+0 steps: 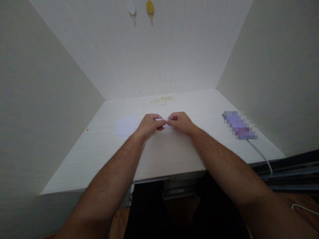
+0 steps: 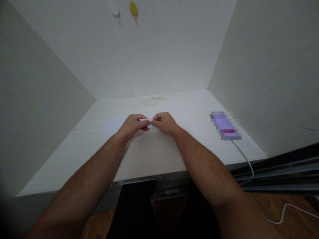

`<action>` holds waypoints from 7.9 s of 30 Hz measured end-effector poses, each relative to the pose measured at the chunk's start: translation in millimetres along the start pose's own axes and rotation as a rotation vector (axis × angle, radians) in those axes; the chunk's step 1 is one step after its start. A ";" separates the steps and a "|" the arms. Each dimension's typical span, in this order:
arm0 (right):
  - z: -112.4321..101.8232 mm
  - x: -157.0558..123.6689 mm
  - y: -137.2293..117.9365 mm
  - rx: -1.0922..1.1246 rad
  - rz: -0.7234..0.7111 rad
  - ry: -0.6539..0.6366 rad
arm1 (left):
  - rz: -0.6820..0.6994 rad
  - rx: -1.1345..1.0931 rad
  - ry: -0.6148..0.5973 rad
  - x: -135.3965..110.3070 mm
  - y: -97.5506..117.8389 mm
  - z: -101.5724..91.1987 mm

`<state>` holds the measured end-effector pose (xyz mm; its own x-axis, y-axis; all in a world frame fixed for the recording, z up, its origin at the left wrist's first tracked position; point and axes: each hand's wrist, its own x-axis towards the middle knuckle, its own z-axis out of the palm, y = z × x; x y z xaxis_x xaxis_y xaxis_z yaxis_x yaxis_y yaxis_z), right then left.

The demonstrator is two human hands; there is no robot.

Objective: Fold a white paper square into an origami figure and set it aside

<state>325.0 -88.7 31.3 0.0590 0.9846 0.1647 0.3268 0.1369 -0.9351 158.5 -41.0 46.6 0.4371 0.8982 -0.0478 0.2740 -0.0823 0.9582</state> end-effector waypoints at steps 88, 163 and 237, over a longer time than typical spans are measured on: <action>-0.5 2.2 5.1 0.013 -0.099 0.065 | 0.080 -0.493 0.076 5.9 -7.8 10.9; 7.5 2.1 9.8 0.016 -0.211 0.264 | 0.281 -0.109 0.095 7.0 -15.4 15.3; 10.1 2.9 5.9 0.304 -0.038 0.141 | 0.238 -0.307 0.133 2.7 -10.5 20.5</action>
<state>317.6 -83.9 23.0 0.1890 0.9563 0.2232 0.0367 0.2202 -0.9748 174.4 -46.5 30.6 0.3374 0.9192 0.2031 -0.0991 -0.1798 0.9787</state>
